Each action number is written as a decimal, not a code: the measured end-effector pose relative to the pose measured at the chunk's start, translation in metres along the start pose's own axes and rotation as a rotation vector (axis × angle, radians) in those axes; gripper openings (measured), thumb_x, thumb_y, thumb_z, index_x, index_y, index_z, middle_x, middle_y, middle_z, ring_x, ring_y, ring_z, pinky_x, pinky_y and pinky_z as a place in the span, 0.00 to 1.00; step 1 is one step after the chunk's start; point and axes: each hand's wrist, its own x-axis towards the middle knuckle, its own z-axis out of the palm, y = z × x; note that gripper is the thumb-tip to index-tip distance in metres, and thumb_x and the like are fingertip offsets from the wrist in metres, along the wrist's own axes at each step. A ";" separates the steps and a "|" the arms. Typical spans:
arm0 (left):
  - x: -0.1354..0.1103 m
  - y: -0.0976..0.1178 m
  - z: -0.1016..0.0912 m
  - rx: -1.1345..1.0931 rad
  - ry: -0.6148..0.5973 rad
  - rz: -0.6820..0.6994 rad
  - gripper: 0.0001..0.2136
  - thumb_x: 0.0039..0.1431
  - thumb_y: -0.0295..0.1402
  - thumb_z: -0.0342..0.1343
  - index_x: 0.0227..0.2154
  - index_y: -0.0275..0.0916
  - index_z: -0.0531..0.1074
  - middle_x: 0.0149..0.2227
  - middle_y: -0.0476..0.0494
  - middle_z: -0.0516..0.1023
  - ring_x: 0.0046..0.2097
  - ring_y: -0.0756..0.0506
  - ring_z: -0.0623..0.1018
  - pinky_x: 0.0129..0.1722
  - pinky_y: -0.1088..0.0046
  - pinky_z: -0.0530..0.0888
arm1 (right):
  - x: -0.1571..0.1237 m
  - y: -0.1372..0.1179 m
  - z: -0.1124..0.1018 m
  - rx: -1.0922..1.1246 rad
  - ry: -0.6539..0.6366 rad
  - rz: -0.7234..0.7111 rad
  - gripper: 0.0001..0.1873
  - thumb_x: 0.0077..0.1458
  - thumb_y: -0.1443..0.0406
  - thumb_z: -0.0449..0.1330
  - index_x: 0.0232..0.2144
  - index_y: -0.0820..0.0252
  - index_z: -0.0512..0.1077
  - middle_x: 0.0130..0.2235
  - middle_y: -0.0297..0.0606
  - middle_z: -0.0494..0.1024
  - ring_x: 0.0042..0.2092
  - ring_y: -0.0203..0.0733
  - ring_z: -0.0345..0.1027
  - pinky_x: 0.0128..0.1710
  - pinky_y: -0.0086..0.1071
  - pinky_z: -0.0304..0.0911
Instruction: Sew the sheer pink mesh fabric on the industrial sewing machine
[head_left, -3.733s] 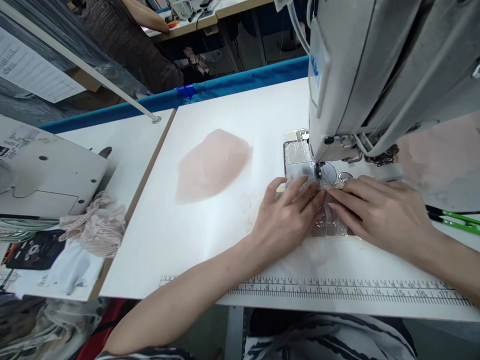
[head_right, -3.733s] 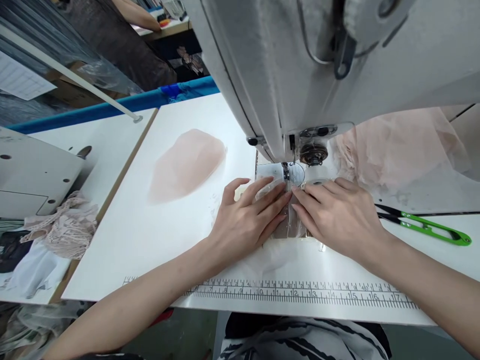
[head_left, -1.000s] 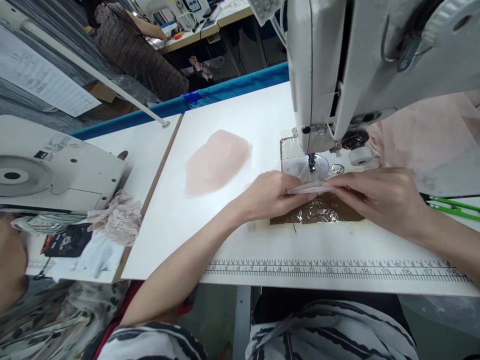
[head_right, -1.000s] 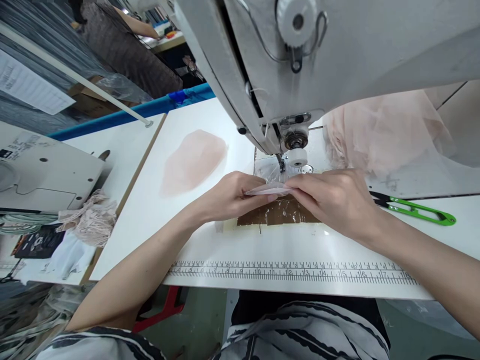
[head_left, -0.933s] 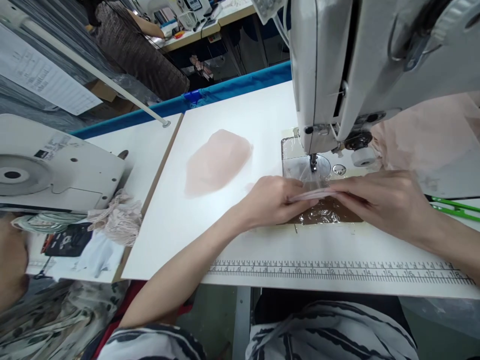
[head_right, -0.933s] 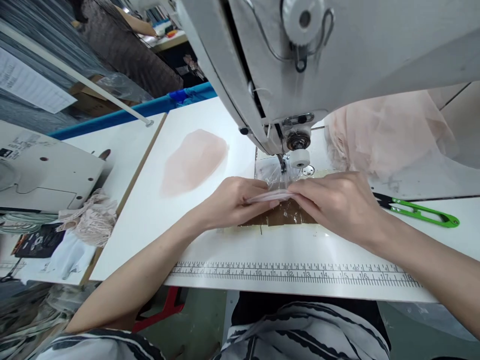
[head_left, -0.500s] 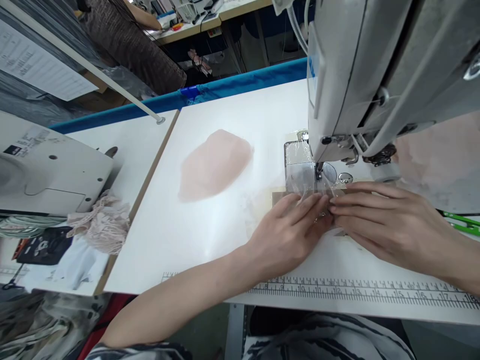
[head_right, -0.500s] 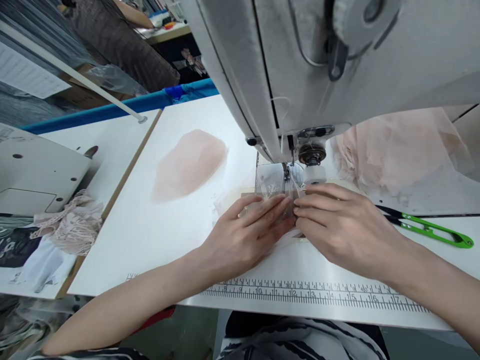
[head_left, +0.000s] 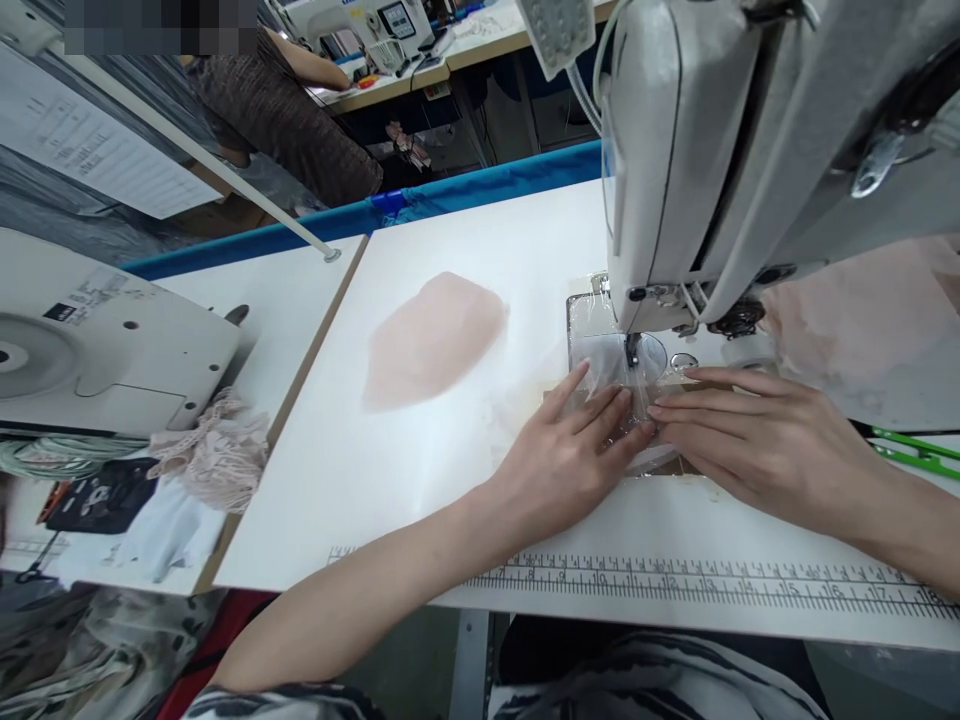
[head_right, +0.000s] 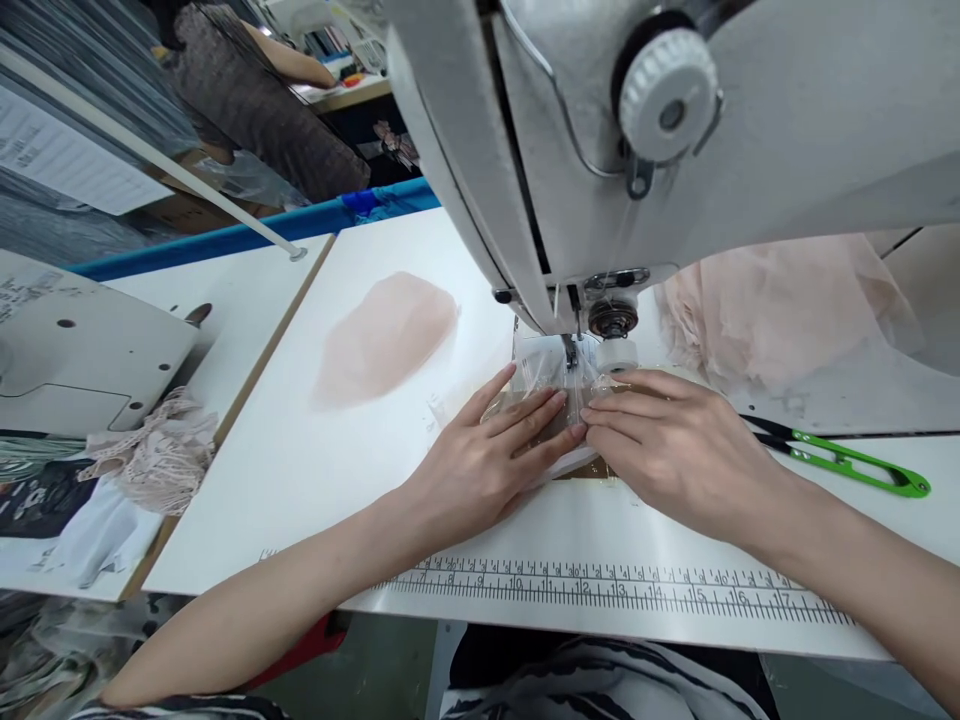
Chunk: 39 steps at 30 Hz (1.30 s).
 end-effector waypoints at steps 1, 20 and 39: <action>0.001 -0.001 0.001 -0.001 0.002 -0.009 0.16 0.69 0.30 0.52 0.56 0.34 0.72 0.56 0.34 0.76 0.60 0.39 0.75 0.66 0.47 0.63 | 0.000 0.001 0.001 -0.003 0.011 0.004 0.12 0.62 0.76 0.55 0.38 0.65 0.79 0.42 0.40 0.84 0.44 0.44 0.79 0.49 0.42 0.74; 0.017 -0.037 0.023 0.025 0.075 -0.055 0.15 0.72 0.33 0.47 0.56 0.39 0.72 0.55 0.38 0.78 0.58 0.41 0.77 0.66 0.39 0.60 | 0.009 0.021 0.019 -0.162 0.077 0.058 0.12 0.66 0.71 0.54 0.38 0.61 0.78 0.43 0.39 0.83 0.40 0.44 0.80 0.37 0.37 0.73; 0.005 -0.016 0.018 -0.002 0.123 -0.021 0.14 0.68 0.27 0.49 0.53 0.33 0.74 0.53 0.39 0.79 0.56 0.43 0.79 0.68 0.48 0.62 | 0.002 0.015 0.020 -0.122 0.064 -0.006 0.11 0.63 0.74 0.57 0.42 0.64 0.78 0.46 0.40 0.83 0.47 0.43 0.78 0.47 0.38 0.73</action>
